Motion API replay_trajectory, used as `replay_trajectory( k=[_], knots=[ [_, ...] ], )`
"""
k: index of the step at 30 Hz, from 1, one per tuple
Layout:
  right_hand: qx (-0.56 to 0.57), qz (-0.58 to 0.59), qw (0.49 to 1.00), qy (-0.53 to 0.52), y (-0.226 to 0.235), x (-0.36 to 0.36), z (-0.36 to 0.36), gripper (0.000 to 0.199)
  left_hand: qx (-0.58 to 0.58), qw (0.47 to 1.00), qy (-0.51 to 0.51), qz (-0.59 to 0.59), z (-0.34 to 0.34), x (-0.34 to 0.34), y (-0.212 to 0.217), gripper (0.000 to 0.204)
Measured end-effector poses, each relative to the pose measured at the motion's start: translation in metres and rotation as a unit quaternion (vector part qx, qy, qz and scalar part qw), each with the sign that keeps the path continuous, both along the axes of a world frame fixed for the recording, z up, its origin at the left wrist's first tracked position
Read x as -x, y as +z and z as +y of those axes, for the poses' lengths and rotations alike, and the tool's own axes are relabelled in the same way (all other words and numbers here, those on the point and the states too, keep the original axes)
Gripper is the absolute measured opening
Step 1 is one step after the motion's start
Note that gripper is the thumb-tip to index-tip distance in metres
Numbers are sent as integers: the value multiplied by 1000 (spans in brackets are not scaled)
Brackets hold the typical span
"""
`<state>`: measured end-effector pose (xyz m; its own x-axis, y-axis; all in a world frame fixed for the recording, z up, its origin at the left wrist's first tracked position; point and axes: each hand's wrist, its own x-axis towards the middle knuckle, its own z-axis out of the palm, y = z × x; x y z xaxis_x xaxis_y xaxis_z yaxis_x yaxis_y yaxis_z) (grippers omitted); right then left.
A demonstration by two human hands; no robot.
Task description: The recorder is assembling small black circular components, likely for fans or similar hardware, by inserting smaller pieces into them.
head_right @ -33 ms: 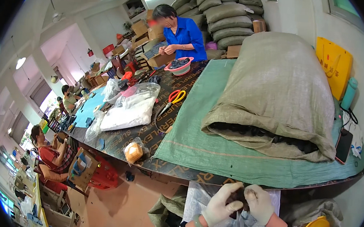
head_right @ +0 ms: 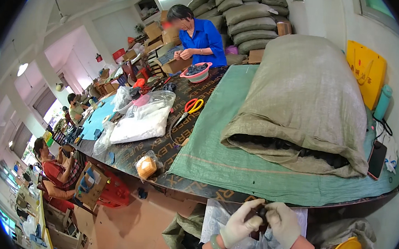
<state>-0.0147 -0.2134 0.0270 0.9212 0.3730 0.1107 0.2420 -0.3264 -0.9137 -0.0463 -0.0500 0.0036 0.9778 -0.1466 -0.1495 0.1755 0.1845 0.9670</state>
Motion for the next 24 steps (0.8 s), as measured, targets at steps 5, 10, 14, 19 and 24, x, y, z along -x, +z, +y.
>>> replay_trajectory(
  k=[5, 10, 14, 19, 24],
  knots=[
    [31, 94, 995, 34, -26, -10, -7, 40, -185, 948, 57, -251, -4, -4, -5, 52],
    [47, -236, 968, -67, -27, -5, 11, 33, -172, 972, 49, -154, -4, -8, 1, 53],
    [-125, 378, 917, 13, -26, -28, -17, 26, -393, 853, -5, -343, -15, -15, 6, 55],
    [3, 134, 991, -7, -12, -58, -36, 21, -272, 934, 43, -228, 27, -44, -5, 10],
    [228, -187, 945, -141, -18, -133, -71, 22, -526, 793, 7, -308, 47, -142, 13, 13]
  ],
)
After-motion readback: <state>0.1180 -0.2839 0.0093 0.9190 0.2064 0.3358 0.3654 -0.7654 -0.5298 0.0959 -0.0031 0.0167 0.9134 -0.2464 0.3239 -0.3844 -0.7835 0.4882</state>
